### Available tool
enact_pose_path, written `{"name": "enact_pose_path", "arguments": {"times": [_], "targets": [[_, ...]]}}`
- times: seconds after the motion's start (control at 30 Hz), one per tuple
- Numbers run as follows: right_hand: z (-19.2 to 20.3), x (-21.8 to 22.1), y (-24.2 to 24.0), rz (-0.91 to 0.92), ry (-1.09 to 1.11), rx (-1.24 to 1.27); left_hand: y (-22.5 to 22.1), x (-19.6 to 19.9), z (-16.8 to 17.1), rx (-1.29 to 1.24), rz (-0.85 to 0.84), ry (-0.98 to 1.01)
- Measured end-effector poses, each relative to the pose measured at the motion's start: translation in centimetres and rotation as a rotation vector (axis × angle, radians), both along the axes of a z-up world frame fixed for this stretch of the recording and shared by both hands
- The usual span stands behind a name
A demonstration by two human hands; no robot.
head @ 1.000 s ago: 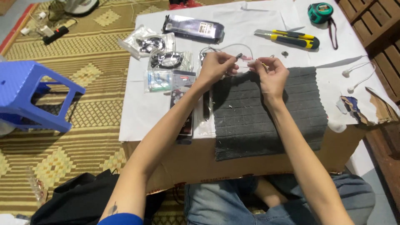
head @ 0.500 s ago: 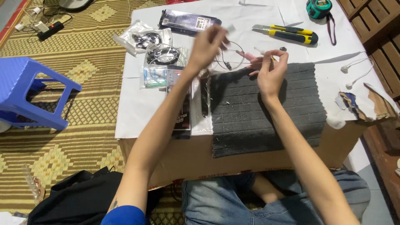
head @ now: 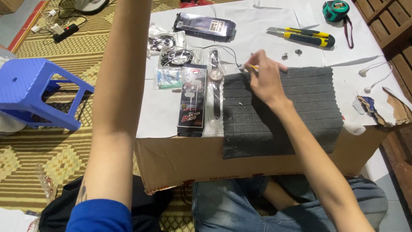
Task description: Assembling small electronic components by applying glue and joining parts together
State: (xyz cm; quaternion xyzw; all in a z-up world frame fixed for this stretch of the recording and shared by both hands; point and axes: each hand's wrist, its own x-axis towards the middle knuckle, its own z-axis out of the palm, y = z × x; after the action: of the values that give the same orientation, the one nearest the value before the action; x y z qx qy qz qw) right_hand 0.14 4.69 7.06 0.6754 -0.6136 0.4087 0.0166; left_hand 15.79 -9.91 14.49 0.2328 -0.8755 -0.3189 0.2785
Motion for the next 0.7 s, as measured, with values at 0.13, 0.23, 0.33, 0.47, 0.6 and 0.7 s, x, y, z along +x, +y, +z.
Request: {"name": "enact_pose_path", "arguments": {"times": [0.13, 0.23, 0.33, 0.47, 0.6, 0.7], "targets": [[0.6, 0.3, -0.9, -0.017, 0.051, 0.035, 2.2, 1.3, 0.2, 0.002, -0.151, -0.145], [1.5, -0.1, -1.7, 0.08, -0.205, -0.026, 3.8, 2.5, -0.1, 0.004, -0.267, -0.248], [2.9, -0.9, -3.4, -0.016, -0.389, 0.286, 5.7, 1.8, -2.6, 0.005, -0.353, -0.323], [3.0, -1.8, -6.0, 0.15, -0.317, 0.339, 9.9, 1.3, -4.4, 0.02, -0.137, -0.412], [4.2, -2.1, -4.2, 0.144, -0.181, 0.311, 11.0, 1.5, -3.8, -0.075, -0.103, -0.474], [4.2, -1.4, -2.3, 0.069, -0.15, 0.433, 12.6, 2.2, -4.0, -0.142, -0.115, -0.542]]}}
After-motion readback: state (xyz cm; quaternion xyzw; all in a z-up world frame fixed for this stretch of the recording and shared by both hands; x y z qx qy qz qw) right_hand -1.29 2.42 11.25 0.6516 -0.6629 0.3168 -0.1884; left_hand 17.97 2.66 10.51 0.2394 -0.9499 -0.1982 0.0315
